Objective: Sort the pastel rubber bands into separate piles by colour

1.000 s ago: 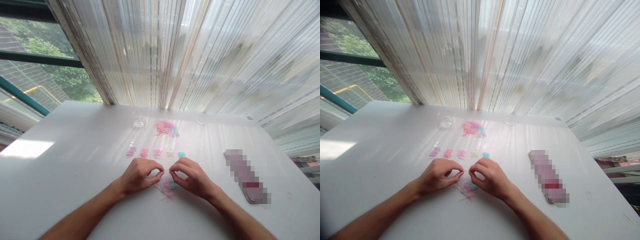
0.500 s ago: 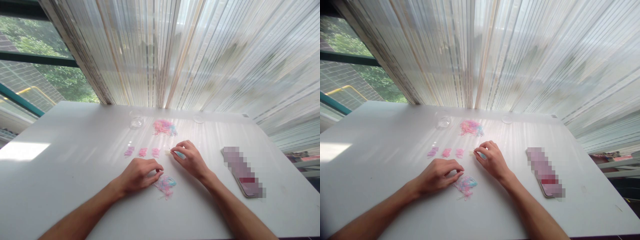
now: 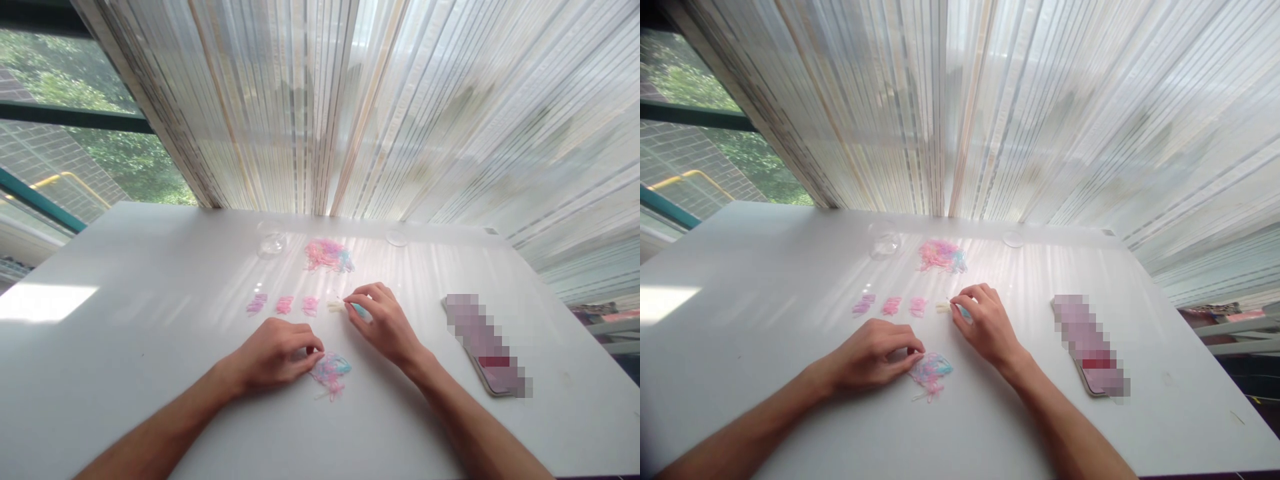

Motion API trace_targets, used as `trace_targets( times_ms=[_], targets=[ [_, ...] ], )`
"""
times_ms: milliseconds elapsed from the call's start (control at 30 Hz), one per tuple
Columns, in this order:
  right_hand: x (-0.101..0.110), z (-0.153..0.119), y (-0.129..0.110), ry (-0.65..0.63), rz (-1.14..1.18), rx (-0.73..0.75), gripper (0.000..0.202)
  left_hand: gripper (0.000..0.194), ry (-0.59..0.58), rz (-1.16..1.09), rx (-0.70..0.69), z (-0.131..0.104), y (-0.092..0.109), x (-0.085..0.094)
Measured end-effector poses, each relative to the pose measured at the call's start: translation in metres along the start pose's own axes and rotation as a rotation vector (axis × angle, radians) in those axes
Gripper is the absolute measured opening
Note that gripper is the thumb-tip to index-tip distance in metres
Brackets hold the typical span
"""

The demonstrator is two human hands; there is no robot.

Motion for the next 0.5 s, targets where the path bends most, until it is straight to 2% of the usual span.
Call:
trace_targets(
  times_ms=[67, 200, 300, 500],
  targets=[
    [0.006, -0.003, -0.006, -0.052, 0.055, 0.031, 0.011, 0.006, -0.044, -0.014, 0.009, -0.001, 0.0, 0.001],
    [0.011, -0.014, -0.021, -0.359, 0.133, 0.113, 0.006, 0.024, -0.119, -0.033, 0.039, -0.003, 0.0, 0.002],
    [0.012, -0.021, -0.029, -0.505, 0.1, 0.092, 0.008, 0.026, -0.139, -0.04, 0.051, -0.003, 0.0, 0.003],
    [0.006, -0.023, -0.034, -0.605, 0.087, 0.064, 0.013, 0.021, -0.165, -0.067, 0.077, -0.003, 0.0, 0.004]
  ],
)
Point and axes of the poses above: each hand's wrist, its own z-axis towards the middle knuckle, its own x-axis out of the back of the hand, y = z × x, the point moved 3 cm from there along z, towards the middle knuckle, and after that the axes turned 8 degrees about -x, right-handed, at the moved point
